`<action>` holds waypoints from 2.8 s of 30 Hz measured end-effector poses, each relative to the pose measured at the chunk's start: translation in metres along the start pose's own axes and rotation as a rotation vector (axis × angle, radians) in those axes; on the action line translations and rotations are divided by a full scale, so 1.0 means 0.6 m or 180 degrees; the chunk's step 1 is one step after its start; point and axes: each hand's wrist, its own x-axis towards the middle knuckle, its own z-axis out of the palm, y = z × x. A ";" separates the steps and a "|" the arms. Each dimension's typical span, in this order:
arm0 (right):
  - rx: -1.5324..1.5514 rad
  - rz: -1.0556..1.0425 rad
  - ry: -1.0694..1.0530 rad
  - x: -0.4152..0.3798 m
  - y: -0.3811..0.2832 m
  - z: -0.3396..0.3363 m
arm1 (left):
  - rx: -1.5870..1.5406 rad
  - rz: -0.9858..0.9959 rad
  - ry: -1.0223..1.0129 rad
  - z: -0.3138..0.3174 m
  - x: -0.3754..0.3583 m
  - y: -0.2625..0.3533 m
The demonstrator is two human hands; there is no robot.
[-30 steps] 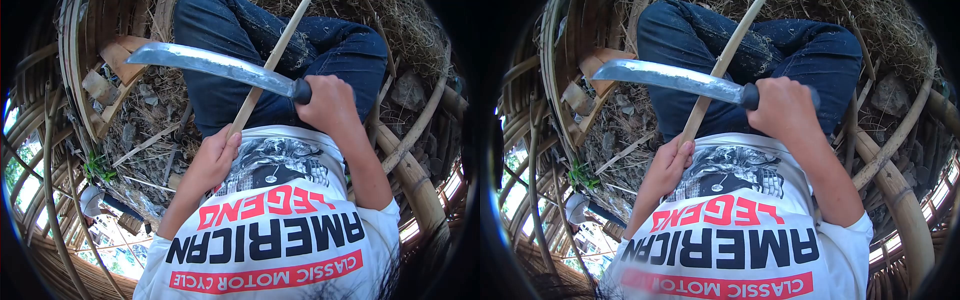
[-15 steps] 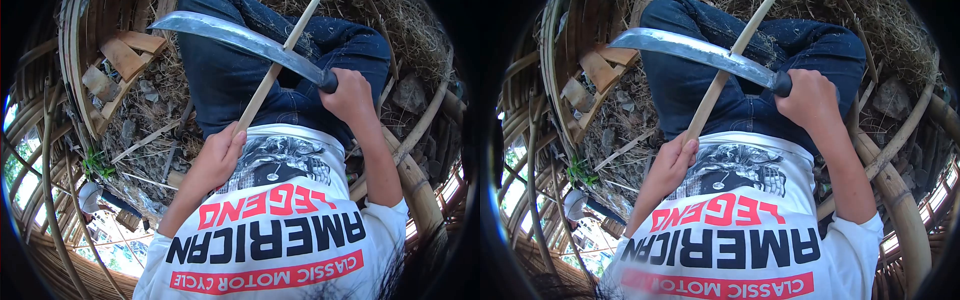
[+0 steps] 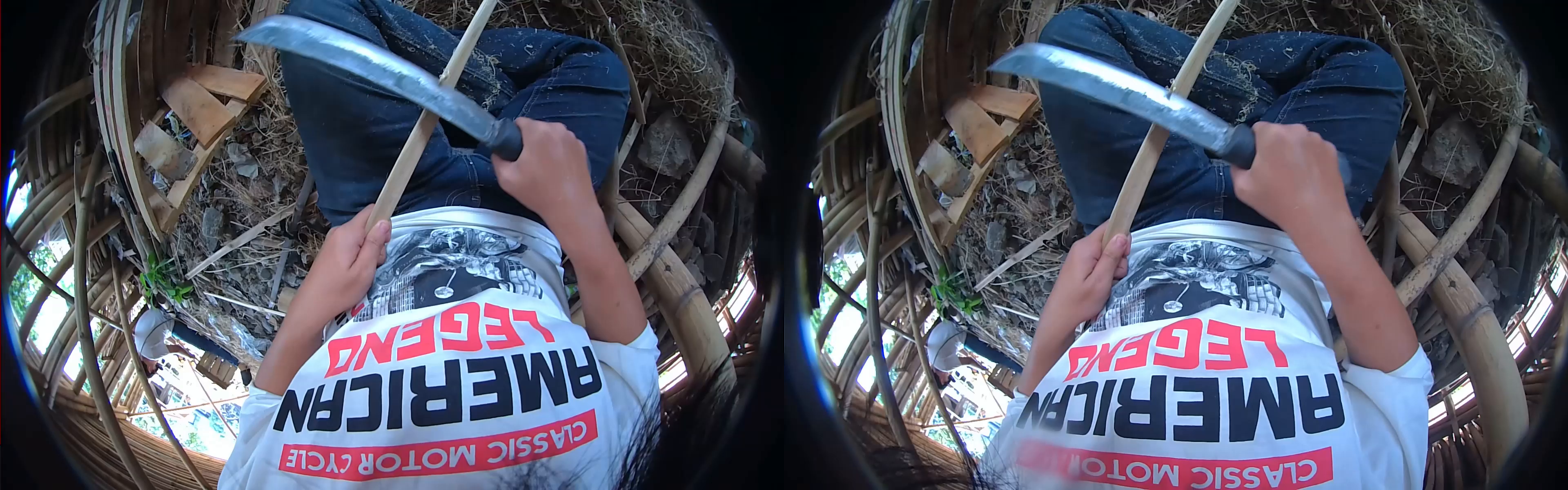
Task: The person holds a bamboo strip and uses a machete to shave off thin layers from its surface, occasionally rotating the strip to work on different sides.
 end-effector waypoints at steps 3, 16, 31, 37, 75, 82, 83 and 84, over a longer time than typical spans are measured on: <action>0.0024 -0.0022 -0.0271 -0.008 -0.007 -0.004 | 0.0239 0.0036 -0.0024 0.004 -0.016 0.007; 0.0053 -0.0149 0.0118 0.006 0.013 0.004 | 0.0070 -0.0022 -0.0001 0.004 -0.029 0.001; -0.0043 0.0085 0.0275 0.024 0.054 0.004 | 0.0097 -0.0065 0.0083 0.006 -0.031 0.003; 0.0256 0.0033 0.0131 -0.004 -0.007 -0.010 | 0.0295 0.0033 -0.0093 0.018 -0.014 0.023; 0.0443 0.0420 -0.0035 0.050 0.068 -0.014 | 0.0295 -0.0248 0.0122 0.011 -0.034 0.023; 0.0340 0.0509 0.0450 0.099 0.110 -0.034 | 0.0087 -0.0253 0.0121 0.005 -0.029 0.022; 0.0522 0.0593 0.0264 0.091 0.100 -0.034 | 0.0081 -0.0228 0.0102 0.006 -0.026 0.023; 0.0696 0.0597 0.0165 0.078 0.088 -0.036 | 0.0155 -0.0193 0.0107 0.007 -0.026 0.022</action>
